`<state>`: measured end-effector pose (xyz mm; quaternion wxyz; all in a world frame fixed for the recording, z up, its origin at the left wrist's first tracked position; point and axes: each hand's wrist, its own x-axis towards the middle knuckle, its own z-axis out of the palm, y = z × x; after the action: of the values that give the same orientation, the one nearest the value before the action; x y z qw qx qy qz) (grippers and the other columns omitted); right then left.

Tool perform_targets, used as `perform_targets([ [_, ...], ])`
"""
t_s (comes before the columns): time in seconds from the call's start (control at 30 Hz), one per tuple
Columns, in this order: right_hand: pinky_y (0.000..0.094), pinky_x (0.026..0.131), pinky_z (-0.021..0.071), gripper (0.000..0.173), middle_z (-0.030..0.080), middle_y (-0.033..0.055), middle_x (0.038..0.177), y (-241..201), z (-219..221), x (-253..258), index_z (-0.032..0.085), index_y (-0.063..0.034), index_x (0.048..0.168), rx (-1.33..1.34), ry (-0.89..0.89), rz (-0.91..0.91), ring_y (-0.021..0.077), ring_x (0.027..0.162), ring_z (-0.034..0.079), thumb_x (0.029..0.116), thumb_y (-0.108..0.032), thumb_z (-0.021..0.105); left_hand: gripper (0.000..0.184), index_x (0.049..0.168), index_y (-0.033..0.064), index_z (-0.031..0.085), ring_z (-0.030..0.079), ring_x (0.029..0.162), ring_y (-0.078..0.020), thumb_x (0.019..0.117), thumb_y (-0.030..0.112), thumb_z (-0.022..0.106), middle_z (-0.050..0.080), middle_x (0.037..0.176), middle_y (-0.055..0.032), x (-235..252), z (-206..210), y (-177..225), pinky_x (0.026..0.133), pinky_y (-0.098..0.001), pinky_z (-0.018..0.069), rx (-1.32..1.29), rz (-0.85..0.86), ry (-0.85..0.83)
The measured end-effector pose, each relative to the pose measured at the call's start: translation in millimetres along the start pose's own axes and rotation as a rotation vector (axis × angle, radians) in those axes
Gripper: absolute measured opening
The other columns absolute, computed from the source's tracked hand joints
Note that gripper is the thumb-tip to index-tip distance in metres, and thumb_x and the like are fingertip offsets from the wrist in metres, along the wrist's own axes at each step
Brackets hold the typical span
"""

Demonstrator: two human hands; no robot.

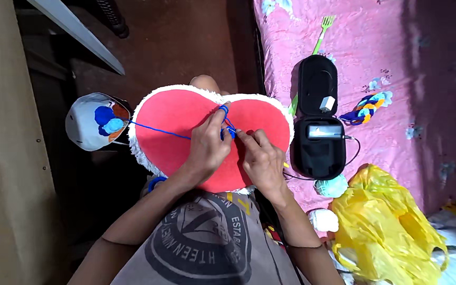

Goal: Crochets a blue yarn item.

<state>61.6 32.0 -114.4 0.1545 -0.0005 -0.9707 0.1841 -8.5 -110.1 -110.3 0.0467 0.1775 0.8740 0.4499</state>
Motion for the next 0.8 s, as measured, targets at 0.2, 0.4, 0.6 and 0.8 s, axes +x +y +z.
perform_targets([
  [0.2, 0.0326, 0.043, 0.0476, 0.034, 0.064, 0.0116, 0.084, -11.7, 7.4, -2.1, 0.079, -0.0101, 0.115, -0.084, 0.027, 0.032, 0.0221, 0.056, 0.061, 0.0857, 0.000, 0.064, 0.054, 0.146, -0.0010, 0.052, 0.067, 0.075, -0.0230, 0.0922, -0.002, 0.059, 0.069, 0.098, -0.0145, -2.1, 5.1, 1.4, 0.064, -0.0389, 0.0566, 0.074, 0.066, 0.034],
  [0.4, 0.0318, 0.043, 0.0478, 0.032, 0.064, 0.0115, 0.086, -21.7, 13.0, -2.4, 0.079, -0.0106, 0.114, -0.135, 0.050, 0.057, 0.0219, 0.057, 0.062, 0.0847, -0.004, 0.068, 0.050, 0.143, -0.0046, 0.054, 0.067, 0.076, -0.0311, 0.0935, 0.000, 0.056, 0.066, 0.095, -0.0191, -4.7, 13.8, -0.2, 0.063, -0.0414, 0.0559, 0.211, 0.166, 0.129],
  [0.6, 0.0317, 0.044, 0.0487, 0.029, 0.064, 0.0119, 0.087, -27.3, 15.2, -0.6, 0.078, -0.0083, 0.115, -0.157, 0.046, 0.056, 0.0216, 0.056, 0.061, 0.0873, -0.011, 0.071, 0.049, 0.144, -0.0034, 0.054, 0.064, 0.073, -0.0319, 0.0949, 0.000, 0.055, 0.063, 0.089, -0.0178, -7.6, 18.3, -1.7, 0.059, -0.0394, 0.0532, 0.292, 0.230, 0.166],
  [0.8, 0.0319, 0.045, 0.0504, 0.031, 0.065, 0.0119, 0.089, -26.0, 20.5, -1.8, 0.077, -0.0091, 0.117, -0.078, 0.103, 0.062, 0.0217, 0.060, 0.064, 0.0867, -0.008, 0.070, 0.058, 0.153, 0.0021, 0.045, 0.065, 0.075, -0.0276, 0.0960, 0.001, 0.054, 0.063, 0.104, -0.0193, -5.6, 12.1, -3.7, 0.059, -0.0386, 0.0549, 0.166, 0.160, 0.160],
])
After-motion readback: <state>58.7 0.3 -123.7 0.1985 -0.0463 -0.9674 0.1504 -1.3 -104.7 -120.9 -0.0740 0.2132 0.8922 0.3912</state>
